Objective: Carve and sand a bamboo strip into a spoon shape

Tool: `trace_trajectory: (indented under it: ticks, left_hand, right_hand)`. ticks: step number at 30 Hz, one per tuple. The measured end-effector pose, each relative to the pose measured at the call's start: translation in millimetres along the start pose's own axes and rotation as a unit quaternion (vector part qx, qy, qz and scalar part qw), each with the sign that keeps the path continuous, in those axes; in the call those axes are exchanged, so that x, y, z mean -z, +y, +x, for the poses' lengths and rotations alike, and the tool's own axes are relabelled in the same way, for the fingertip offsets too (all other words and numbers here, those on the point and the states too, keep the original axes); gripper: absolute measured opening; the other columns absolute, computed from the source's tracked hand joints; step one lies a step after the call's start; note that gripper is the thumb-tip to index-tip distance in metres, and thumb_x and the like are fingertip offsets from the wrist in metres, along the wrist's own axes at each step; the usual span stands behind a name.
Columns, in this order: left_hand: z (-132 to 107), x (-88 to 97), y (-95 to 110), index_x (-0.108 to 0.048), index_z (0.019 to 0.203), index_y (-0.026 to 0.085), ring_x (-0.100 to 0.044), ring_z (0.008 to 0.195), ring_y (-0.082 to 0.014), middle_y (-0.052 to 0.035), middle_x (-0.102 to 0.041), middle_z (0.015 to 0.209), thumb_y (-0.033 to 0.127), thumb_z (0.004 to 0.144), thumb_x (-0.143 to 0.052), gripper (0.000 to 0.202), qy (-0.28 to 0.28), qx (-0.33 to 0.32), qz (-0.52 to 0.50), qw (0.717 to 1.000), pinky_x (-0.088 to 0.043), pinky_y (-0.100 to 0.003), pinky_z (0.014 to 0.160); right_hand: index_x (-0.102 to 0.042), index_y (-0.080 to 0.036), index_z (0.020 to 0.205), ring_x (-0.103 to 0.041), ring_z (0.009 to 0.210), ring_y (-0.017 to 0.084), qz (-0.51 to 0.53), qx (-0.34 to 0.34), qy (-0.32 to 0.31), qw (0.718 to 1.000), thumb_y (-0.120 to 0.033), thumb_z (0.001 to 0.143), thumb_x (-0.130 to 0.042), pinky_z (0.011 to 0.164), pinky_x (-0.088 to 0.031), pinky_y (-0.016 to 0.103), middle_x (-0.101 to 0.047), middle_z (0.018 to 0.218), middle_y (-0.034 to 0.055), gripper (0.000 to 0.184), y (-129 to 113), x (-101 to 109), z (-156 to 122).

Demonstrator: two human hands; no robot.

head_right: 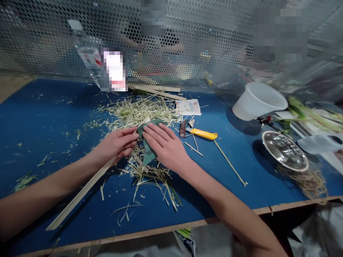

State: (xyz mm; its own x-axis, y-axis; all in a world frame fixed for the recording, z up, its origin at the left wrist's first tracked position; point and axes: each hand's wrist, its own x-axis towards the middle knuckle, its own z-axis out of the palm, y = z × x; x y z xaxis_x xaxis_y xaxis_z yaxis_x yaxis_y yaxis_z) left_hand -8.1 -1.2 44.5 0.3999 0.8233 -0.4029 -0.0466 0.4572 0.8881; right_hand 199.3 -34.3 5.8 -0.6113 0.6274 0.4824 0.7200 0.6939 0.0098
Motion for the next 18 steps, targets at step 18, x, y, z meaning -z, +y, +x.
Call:
trace_trajectory:
  ticks: [18]
  left_hand:
    - [3, 7.1, 1, -0.051, 0.083, 0.02, -0.023, 0.041, -0.0022, 0.0079, -0.035, 0.061, 0.04, 0.093, -0.06, 0.024, -0.032, 0.022, 0.079, 0.996, -0.016, -0.015, 0.035]
  right_hand:
    - [-0.024, -0.032, 0.16, -0.037, 0.149, 0.024, 0.087, -0.01, -0.033, 0.996, -0.012, 0.091, -0.055, 0.117, -0.041, 0.049, -0.046, 0.158, 0.0058, 0.078, 16, 11, -7]
